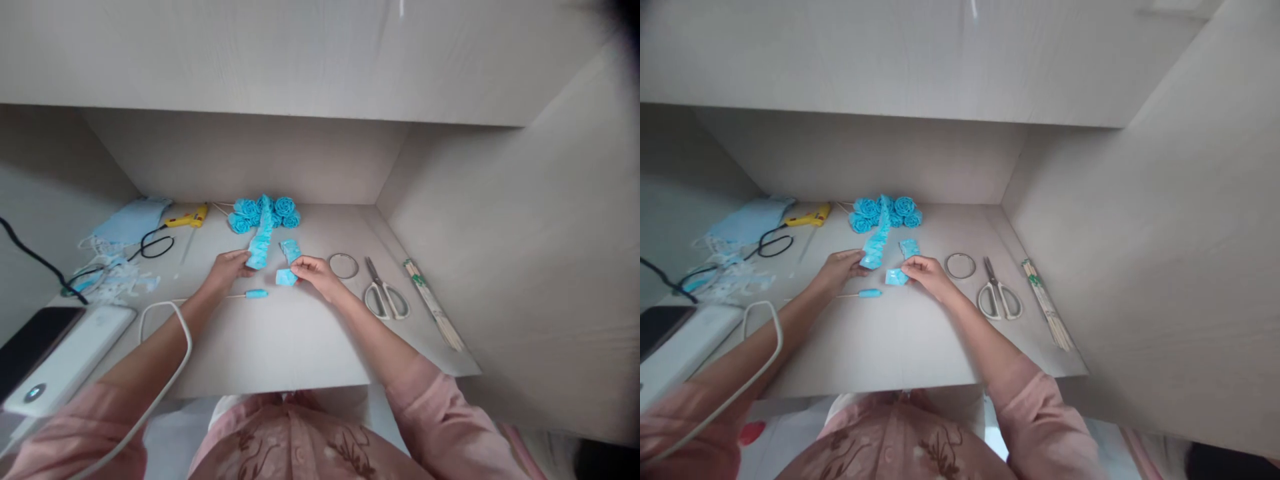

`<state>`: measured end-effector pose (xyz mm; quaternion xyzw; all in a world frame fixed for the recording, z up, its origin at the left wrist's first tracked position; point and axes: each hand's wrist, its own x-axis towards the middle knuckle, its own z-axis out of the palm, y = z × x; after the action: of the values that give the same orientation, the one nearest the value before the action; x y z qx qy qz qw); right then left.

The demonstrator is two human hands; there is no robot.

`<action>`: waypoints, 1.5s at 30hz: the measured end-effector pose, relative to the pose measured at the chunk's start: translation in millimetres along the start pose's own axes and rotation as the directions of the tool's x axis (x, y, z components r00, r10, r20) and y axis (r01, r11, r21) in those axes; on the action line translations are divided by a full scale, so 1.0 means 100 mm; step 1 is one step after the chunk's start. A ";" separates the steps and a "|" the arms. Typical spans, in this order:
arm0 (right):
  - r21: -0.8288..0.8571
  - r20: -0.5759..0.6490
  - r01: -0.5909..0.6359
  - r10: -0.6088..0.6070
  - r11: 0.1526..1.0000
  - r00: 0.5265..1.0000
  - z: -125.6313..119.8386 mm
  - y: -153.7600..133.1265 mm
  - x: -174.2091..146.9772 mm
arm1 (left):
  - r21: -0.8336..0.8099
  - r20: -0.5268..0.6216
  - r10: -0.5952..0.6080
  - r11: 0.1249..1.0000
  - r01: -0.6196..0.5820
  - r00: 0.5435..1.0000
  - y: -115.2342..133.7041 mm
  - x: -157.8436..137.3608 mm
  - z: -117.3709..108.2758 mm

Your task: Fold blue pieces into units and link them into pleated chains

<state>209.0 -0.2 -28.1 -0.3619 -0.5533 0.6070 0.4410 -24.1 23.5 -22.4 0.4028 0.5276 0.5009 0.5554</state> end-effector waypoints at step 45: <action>-0.350 -0.101 0.143 -0.189 0.926 0.977 0.20 0.01 -0.07 | -0.250 0.238 0.018 0.967 0.043 0.971 -0.15 -0.44 0.32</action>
<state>192.7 -14.0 -26.9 -0.4243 -0.6480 0.4369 0.4574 12.3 -19.2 -25.0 0.3821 0.3914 0.5087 0.6649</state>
